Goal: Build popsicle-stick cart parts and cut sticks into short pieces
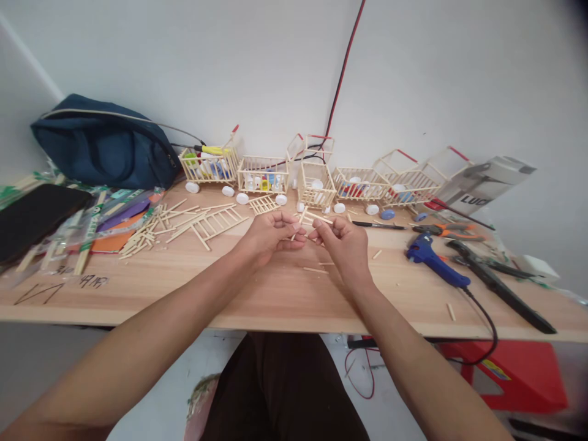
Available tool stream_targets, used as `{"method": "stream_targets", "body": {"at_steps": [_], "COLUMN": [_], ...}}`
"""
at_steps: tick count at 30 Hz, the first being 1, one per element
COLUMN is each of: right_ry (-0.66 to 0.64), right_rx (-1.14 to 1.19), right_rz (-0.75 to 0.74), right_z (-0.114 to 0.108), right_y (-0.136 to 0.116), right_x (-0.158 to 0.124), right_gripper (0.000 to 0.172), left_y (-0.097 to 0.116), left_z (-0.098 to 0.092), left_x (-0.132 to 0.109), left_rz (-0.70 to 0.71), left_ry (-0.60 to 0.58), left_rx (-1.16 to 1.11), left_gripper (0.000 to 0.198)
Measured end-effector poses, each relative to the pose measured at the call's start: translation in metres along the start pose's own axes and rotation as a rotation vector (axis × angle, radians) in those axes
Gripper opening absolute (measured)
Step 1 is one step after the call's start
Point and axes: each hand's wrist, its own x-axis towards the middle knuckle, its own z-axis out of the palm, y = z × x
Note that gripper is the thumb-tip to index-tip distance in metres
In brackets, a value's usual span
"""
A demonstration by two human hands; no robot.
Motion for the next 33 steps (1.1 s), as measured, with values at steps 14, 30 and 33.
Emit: {"method": "stream_targets", "body": {"at_steps": [14, 30, 33], "right_ry": [-0.003, -0.02, -0.02], "right_rx": [0.043, 0.038, 0.04], "right_rz": [-0.016, -0.004, 0.0], "right_z": [-0.0045, -0.0042, -0.0042], "right_y": [-0.0001, 0.0007, 0.0007], "right_x": [-0.0012, -0.0005, -0.0005], "right_gripper": [0.029, 0.027, 0.027], "left_y": [0.0061, 0.0044, 0.0034], "left_z": [-0.0021, -0.0028, -0.004], "left_x": [0.0008, 0.0009, 0.0014], "left_rz": [0.007, 0.008, 0.015], "left_ry": [0.018, 0.012, 0.002], "left_rx": [-0.023, 0.009, 0.014], "left_gripper": [0.015, 0.013, 0.014]}}
